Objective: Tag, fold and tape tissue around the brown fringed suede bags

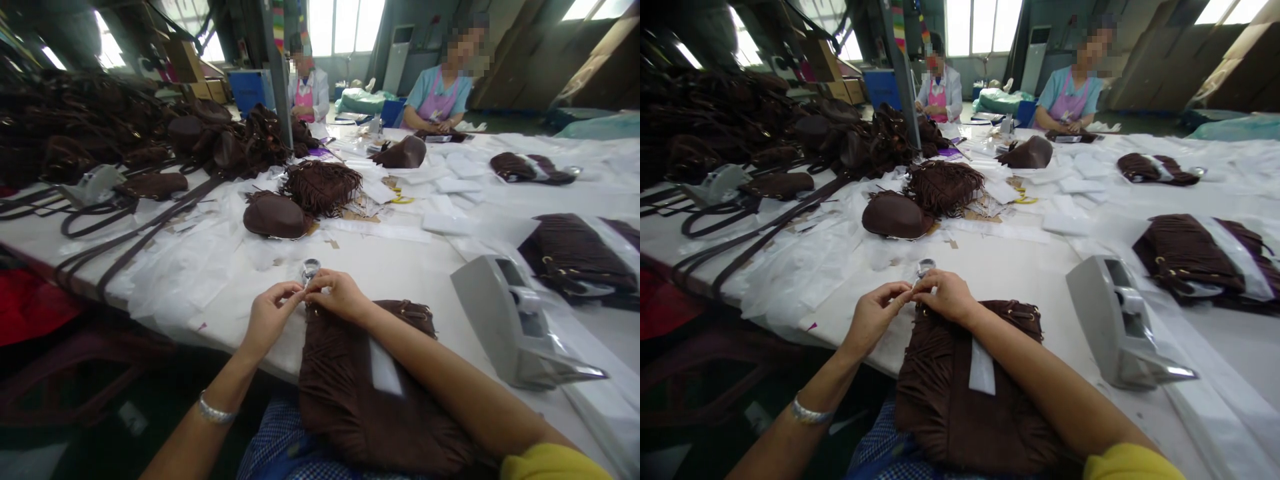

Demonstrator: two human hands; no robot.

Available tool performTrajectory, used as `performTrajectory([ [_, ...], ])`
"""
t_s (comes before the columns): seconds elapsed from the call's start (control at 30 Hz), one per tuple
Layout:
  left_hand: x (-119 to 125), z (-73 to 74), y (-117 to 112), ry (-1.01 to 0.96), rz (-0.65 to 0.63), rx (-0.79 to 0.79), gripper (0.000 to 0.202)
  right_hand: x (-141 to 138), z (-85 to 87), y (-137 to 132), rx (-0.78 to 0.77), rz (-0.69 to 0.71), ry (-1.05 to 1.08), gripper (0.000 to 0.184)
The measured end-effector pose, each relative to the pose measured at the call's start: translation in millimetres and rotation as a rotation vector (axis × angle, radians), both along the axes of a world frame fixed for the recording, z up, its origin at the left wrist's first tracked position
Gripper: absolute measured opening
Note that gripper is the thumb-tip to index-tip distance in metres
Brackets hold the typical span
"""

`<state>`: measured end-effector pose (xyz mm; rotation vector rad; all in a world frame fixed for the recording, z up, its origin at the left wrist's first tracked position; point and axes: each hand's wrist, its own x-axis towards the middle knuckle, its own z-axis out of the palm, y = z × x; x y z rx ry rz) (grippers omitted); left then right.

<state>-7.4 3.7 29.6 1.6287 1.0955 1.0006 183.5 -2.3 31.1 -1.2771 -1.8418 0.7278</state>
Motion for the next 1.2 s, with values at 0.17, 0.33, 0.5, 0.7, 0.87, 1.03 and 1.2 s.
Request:
performTrajectory([
  [0.17, -6, -3.8, 0, -0.078, -0.011, -0.151, 0.03, -1, 4.6, 0, -0.008, -0.017, 0.057, 0.004],
  [0.33, -9, -2.5, -3, -0.3, -0.033, -0.324, 0.027, 6, 6.1, 3, 0.066, -0.117, 0.106, 0.01],
  [0.5, -11, -1.1, -6, -0.582, -0.042, -0.49, 0.047, 27, 1.6, 9, 0.082, -0.203, -0.093, 0.018],
  [0.7, -11, -9.1, -6, -0.661, -0.046, -0.562, 0.045, 38, 1.0, 12, -0.068, 0.077, -0.37, 0.026],
  [0.87, -6, -10.1, -5, -0.607, -0.072, -0.555, 0.054, 39, 11.4, 12, -0.076, 0.248, -0.461, 0.026],
  [1.03, -3, -10.1, -6, -0.592, -0.089, -0.531, 0.051, 39, 13.8, 7, -0.083, 0.207, -0.487, 0.03],
  [1.2, -2, -9.4, -7, -0.576, -0.084, -0.525, 0.051, 39, 11.0, 5, -0.074, 0.202, -0.59, 0.036],
])
